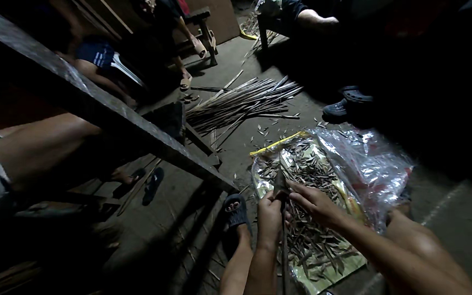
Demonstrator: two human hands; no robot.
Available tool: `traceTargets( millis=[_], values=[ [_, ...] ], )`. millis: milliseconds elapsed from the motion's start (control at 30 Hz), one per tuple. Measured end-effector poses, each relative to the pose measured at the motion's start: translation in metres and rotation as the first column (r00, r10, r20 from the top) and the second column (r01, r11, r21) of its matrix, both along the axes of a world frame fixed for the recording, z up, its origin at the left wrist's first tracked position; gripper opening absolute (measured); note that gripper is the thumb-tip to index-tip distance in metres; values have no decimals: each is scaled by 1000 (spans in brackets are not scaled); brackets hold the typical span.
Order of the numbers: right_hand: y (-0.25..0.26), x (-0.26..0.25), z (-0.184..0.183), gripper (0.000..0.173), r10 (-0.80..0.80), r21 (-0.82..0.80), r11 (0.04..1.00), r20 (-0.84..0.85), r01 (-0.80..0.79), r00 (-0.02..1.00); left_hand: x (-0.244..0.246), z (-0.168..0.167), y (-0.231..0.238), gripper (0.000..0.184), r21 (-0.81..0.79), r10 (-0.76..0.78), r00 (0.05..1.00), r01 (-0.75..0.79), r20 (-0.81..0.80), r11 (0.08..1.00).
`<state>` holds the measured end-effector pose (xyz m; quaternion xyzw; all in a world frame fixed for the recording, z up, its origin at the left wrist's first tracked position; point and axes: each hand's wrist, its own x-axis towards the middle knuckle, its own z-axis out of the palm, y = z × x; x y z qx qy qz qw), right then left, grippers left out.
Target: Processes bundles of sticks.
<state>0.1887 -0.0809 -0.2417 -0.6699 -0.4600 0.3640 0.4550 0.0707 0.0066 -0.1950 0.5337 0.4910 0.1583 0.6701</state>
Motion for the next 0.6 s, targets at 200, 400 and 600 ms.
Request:
traceTargets(
  millis=[200,400,600],
  values=[
    [-1,2,-10,45,-111,167,984,325,58,939,-6,3,3,20,-175,2,996,14,90,985],
    [5,5,-15,42,-251,91,967,462,236,851,-7,3,0,23,-136,-74,996,79,44,988],
    [6,10,-1,49,-213,-184,942,312,279,926,-5,-3,-2,25,51,-190,977,195,-98,979]
  ],
)
